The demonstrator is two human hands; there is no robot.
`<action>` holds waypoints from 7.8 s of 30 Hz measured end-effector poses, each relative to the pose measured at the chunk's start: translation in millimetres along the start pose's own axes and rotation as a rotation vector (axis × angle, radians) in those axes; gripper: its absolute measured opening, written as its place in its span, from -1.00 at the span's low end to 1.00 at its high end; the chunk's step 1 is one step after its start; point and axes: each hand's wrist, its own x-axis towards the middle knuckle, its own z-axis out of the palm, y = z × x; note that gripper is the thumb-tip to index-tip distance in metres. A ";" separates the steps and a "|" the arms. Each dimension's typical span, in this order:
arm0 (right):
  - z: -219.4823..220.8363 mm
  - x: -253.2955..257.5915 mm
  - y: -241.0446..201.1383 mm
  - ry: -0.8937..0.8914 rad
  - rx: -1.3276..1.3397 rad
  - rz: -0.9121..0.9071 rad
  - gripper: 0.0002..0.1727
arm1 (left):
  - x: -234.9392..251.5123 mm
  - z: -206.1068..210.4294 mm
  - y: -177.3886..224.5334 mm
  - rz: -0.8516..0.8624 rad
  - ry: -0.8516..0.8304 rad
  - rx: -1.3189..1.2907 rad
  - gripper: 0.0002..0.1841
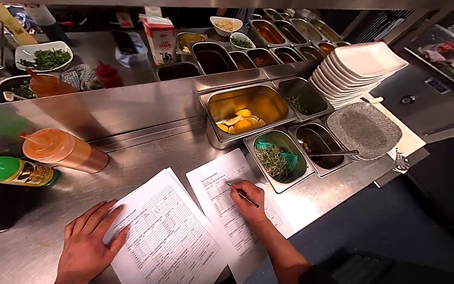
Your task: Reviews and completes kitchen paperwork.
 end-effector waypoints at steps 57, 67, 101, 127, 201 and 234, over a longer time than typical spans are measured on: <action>-11.6 -0.9 7.1 0.139 -0.030 0.081 -0.88 | -1.5 -6.0 -2.7 0.015 -0.076 0.008 -0.36; -9.8 0.1 5.5 0.067 -0.190 0.079 -0.86 | -2.0 -1.8 -2.3 0.016 -0.028 0.019 -0.36; -11.0 -2.0 8.0 0.071 -0.116 0.031 -0.83 | -3.0 1.1 -4.1 0.003 -0.030 0.024 -0.33; -11.3 -2.1 8.6 0.086 -0.122 0.055 -0.85 | -1.8 -2.1 -3.7 0.017 -0.047 0.020 -0.35; 56.8 -44.0 -145.2 -0.473 0.567 0.259 -0.75 | 7.5 -15.8 18.5 -0.111 -0.099 -0.001 -0.38; 127.3 -72.6 -138.8 -0.312 0.158 -0.270 -0.88 | 7.9 -13.1 16.0 -0.100 -0.092 -0.013 -0.34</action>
